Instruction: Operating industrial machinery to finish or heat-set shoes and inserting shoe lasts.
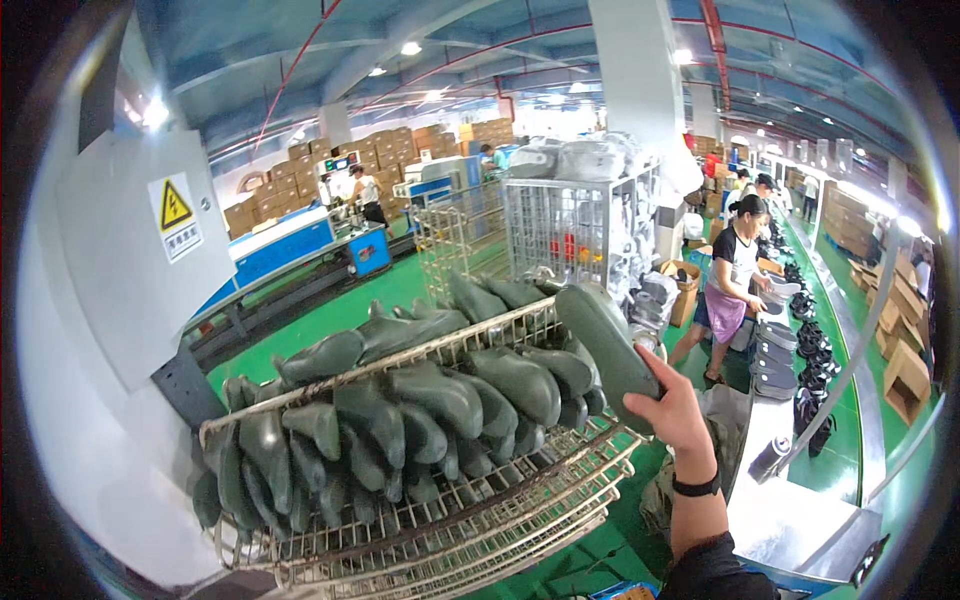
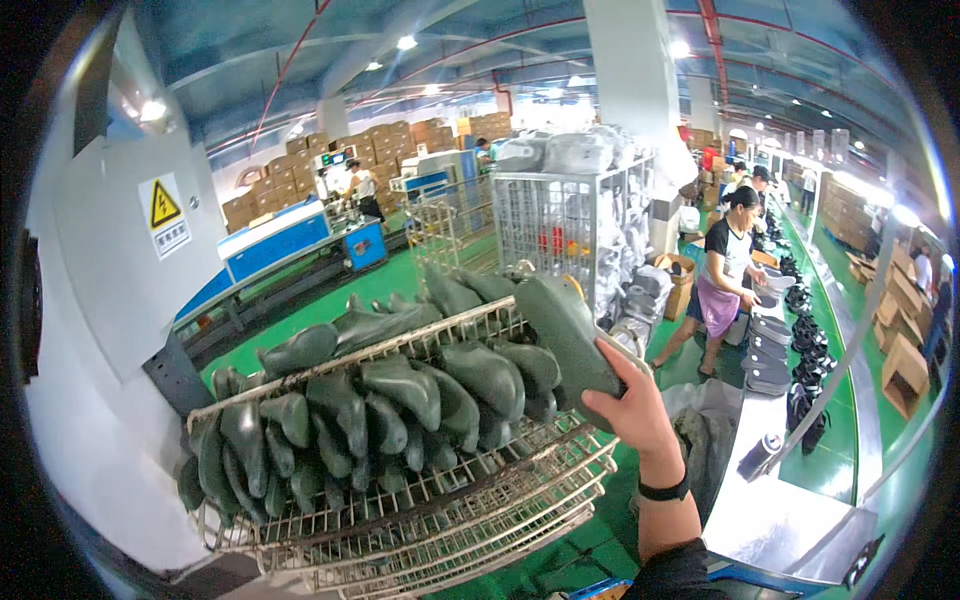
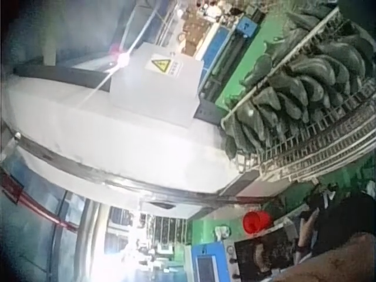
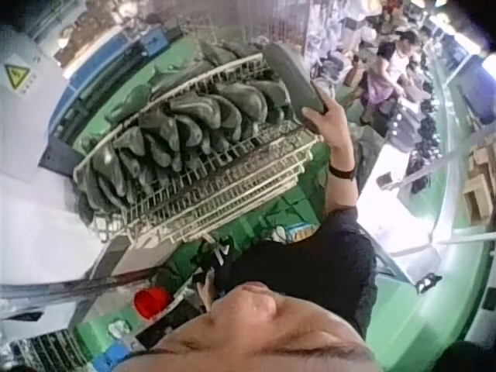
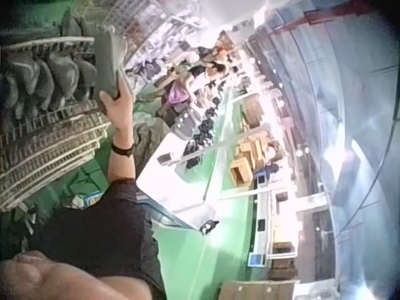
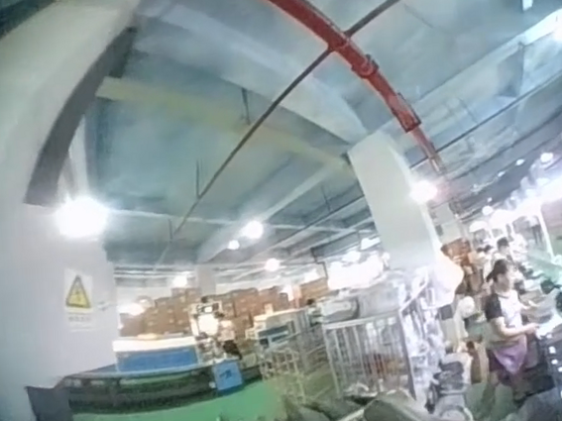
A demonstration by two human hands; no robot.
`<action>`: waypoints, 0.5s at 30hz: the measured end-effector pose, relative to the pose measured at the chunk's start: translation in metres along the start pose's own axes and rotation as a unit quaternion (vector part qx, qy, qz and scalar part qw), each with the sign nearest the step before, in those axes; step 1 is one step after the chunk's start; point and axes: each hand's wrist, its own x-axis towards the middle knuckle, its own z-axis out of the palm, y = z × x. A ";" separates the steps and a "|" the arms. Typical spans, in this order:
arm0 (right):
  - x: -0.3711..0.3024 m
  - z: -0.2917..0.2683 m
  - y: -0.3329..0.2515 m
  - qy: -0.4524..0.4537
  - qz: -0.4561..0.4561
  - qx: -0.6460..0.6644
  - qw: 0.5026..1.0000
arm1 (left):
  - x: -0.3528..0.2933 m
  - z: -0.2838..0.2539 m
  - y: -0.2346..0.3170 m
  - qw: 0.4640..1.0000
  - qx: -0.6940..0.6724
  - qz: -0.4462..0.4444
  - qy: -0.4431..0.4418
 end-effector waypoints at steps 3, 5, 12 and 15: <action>0.031 -0.004 0.021 0.022 0.041 0.064 0.997 | 0.012 0.006 0.017 1.000 0.012 0.008 -0.005; 0.050 -0.009 0.038 0.042 0.085 0.274 0.957 | 0.020 0.014 0.025 1.000 0.020 0.010 -0.014; 0.112 -0.022 0.108 -0.059 0.266 0.518 0.811 | 0.031 0.038 0.033 1.000 0.017 0.010 -0.020; 0.131 -0.005 0.162 0.126 0.360 0.592 0.710 | 0.025 0.046 0.028 1.000 0.003 0.005 -0.016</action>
